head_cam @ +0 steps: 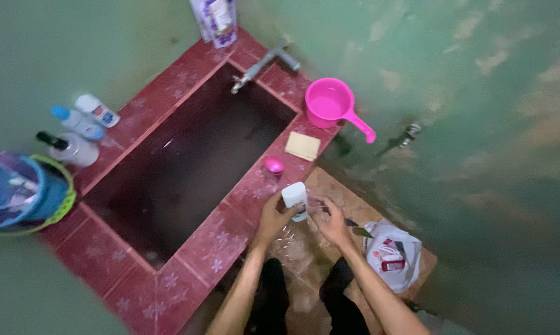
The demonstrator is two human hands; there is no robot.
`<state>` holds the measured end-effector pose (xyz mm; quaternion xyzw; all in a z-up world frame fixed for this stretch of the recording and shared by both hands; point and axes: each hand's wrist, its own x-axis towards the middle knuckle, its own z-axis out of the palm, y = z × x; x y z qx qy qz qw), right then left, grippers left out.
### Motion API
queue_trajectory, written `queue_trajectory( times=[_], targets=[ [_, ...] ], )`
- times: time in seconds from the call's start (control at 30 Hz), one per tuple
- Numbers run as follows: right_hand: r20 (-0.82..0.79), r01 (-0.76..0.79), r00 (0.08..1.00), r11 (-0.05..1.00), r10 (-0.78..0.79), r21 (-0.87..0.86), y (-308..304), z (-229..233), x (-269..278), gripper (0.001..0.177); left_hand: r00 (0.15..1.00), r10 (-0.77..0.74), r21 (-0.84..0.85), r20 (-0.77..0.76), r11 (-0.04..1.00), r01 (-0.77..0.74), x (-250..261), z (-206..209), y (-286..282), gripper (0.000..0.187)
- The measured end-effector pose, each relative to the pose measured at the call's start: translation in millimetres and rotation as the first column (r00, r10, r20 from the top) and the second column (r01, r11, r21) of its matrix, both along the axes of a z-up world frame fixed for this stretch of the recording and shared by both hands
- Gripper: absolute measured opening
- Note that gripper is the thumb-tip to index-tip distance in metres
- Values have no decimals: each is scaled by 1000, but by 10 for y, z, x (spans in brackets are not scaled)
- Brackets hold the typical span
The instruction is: The person unpacks toiletries from a white plastic bag, including a green sachet, a white bottle, and a pink bottle. They place the bottles on a tiled sink counter, rinse each bottle under a wall tap, and then wash and wring out a small cloth under the same tap.
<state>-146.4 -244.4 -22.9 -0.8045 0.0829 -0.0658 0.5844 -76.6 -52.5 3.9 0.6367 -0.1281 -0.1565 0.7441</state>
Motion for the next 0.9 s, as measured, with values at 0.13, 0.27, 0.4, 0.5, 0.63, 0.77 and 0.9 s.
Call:
queue_trajectory(
  times=[0.13,0.27,0.4,0.5,0.63,0.77,0.9],
  targets=[
    [31,94,995,992,-92,-90,-551,44,-118,33,997,-65,156,-51,985,72,41,129,-567,52],
    [105,181,982,948,-159,-261,-1373,153,-133,31,998,-66,42,-3,997,66,70,96,-1196,48],
    [121,327,945,857,-304,-397,-2161,243,44,26,996,-74,-77,-48,995,70,161,-215,-1895,51],
    [222,327,943,815,-248,-479,-2687,363,246,31,986,-71,-39,-150,997,66,203,-563,-2400,45],
    [299,189,954,829,-27,-527,-3201,488,685,41,989,-69,83,133,995,58,441,-1014,-3015,56],
    [263,72,960,826,94,-559,-3355,308,867,32,986,-105,-40,-127,994,101,596,-1408,-3442,75],
    [288,44,944,800,164,-599,-3484,227,1058,24,978,-92,-29,-187,996,88,662,-1472,-3727,86]
  ],
)
